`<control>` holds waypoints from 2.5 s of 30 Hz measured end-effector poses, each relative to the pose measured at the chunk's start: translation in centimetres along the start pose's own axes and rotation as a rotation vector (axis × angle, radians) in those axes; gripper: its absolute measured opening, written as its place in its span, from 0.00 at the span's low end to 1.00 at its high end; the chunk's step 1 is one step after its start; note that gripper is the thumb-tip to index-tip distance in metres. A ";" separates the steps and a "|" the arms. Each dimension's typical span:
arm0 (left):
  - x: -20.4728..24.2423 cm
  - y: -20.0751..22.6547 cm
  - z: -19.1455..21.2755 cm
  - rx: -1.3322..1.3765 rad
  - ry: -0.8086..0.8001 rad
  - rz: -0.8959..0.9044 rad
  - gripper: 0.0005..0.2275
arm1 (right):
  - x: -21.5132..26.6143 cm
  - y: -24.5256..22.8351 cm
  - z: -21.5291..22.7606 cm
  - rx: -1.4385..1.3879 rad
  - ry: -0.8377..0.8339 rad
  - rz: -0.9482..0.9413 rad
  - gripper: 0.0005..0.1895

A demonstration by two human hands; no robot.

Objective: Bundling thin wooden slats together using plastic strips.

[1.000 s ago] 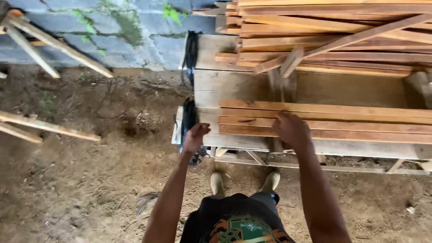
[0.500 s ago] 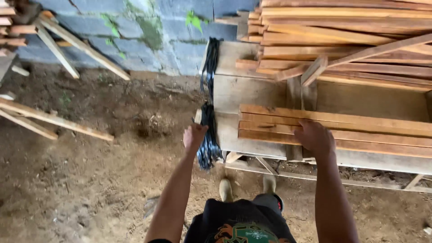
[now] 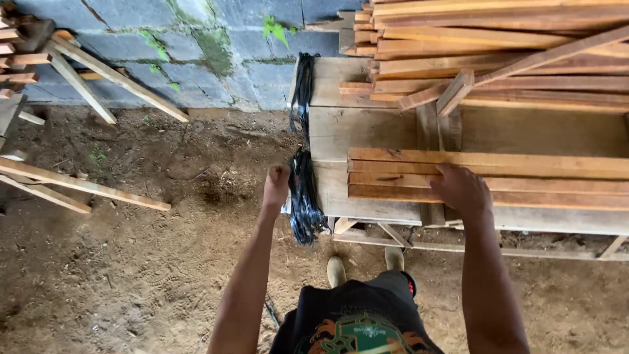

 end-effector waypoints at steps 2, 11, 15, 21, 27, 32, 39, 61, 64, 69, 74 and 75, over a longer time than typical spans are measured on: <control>-2.1 -3.0 -0.6 0.104 -0.066 -0.072 0.17 | -1.2 0.6 -1.4 0.031 0.339 0.124 0.29; 5.5 12.6 -1.8 0.222 -0.240 -0.369 0.08 | 2.6 -19.3 0.1 -1.242 -0.225 0.496 0.43; 8.6 16.2 -0.7 -0.038 -0.301 -0.519 0.07 | 2.0 -25.5 8.7 -1.768 -0.552 0.328 0.34; 12.7 13.4 2.3 0.140 -0.373 -0.651 0.11 | -0.7 -26.7 17.5 -1.969 -0.593 0.518 0.12; 12.6 -0.6 4.0 0.149 -0.305 -0.553 0.13 | -7.2 -24.1 20.1 -1.920 -0.278 0.413 0.19; 14.0 -9.7 4.2 0.072 -0.277 -0.455 0.11 | -15.6 -21.1 15.6 -2.091 -0.002 0.088 0.17; 15.5 -14.7 0.8 0.021 -0.197 -0.086 0.15 | -17.3 -20.5 7.4 -1.654 -0.093 0.110 0.19; 20.1 8.2 -18.4 0.216 -1.110 -0.226 0.06 | -16.0 -1.4 7.0 -1.353 -0.127 0.219 0.18; 19.2 10.5 -19.5 0.357 -1.079 -0.333 0.08 | -13.4 -1.3 8.0 -1.374 -0.153 0.388 0.19; 17.6 15.2 -19.3 0.295 -1.049 -0.329 0.13 | -10.3 -1.5 8.9 -1.144 -0.082 0.691 0.14; 16.6 19.3 -19.8 0.085 -0.919 -0.447 0.15 | -6.9 -0.4 10.9 -0.846 0.056 0.293 0.25; 16.1 18.5 -20.5 0.087 -0.921 -0.442 0.15 | -7.9 0.3 9.5 -0.846 0.052 0.289 0.25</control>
Point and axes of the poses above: each hand's wrist, its own x-axis away from the middle knuckle, its own z-axis out of the back of the hand, y = z × x, the point moved 4 cm from there along -x, towards the middle knuckle, and after that the axes turned 2 degrees about y, right-handed, at the moved point
